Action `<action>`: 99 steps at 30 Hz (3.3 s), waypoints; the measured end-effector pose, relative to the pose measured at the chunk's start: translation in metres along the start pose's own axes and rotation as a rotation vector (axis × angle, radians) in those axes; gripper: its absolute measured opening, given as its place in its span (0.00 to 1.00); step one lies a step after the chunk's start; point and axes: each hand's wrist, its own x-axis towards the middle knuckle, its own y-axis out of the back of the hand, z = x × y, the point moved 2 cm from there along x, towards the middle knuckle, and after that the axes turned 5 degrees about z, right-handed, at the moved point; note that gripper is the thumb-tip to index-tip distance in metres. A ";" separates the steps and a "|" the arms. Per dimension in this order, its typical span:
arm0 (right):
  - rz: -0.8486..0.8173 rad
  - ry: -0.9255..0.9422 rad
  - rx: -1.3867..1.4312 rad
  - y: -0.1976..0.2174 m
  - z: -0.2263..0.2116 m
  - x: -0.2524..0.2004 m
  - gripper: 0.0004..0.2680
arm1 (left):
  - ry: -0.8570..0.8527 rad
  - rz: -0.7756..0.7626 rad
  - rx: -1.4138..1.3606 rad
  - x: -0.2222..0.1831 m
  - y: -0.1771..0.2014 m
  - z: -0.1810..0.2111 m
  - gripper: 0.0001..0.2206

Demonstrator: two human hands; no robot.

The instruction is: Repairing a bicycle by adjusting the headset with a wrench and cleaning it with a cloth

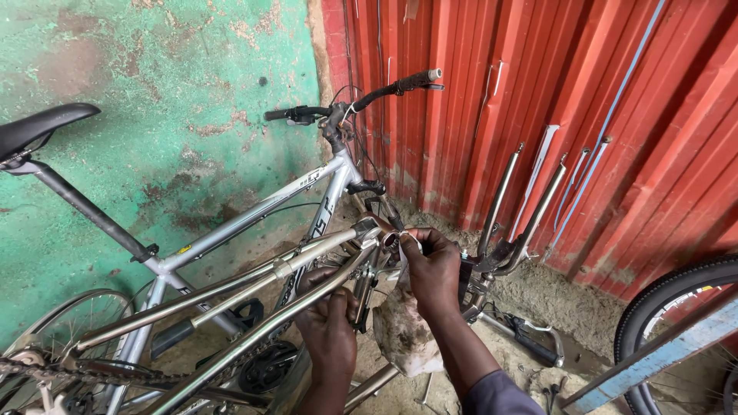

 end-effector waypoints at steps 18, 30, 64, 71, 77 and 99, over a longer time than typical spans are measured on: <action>0.012 0.176 -0.296 0.001 -0.011 -0.002 0.03 | 0.012 0.099 0.043 -0.001 -0.012 0.010 0.06; 0.005 0.370 -0.395 -0.002 -0.013 -0.002 0.03 | 0.076 0.114 0.092 0.002 -0.014 0.015 0.05; -0.300 -0.061 0.180 0.033 -0.002 -0.023 0.03 | 0.361 -0.266 0.995 -0.022 -0.038 0.002 0.24; -0.181 -0.222 -0.298 0.047 -0.019 -0.047 0.08 | 0.425 -0.061 0.912 -0.015 -0.039 0.013 0.15; -0.379 0.005 -0.234 0.067 0.015 -0.034 0.03 | 0.445 -0.104 0.853 -0.008 -0.037 0.016 0.19; -0.041 -0.035 -0.016 0.056 0.005 -0.036 0.02 | 0.125 -0.542 1.079 -0.051 -0.045 0.012 0.21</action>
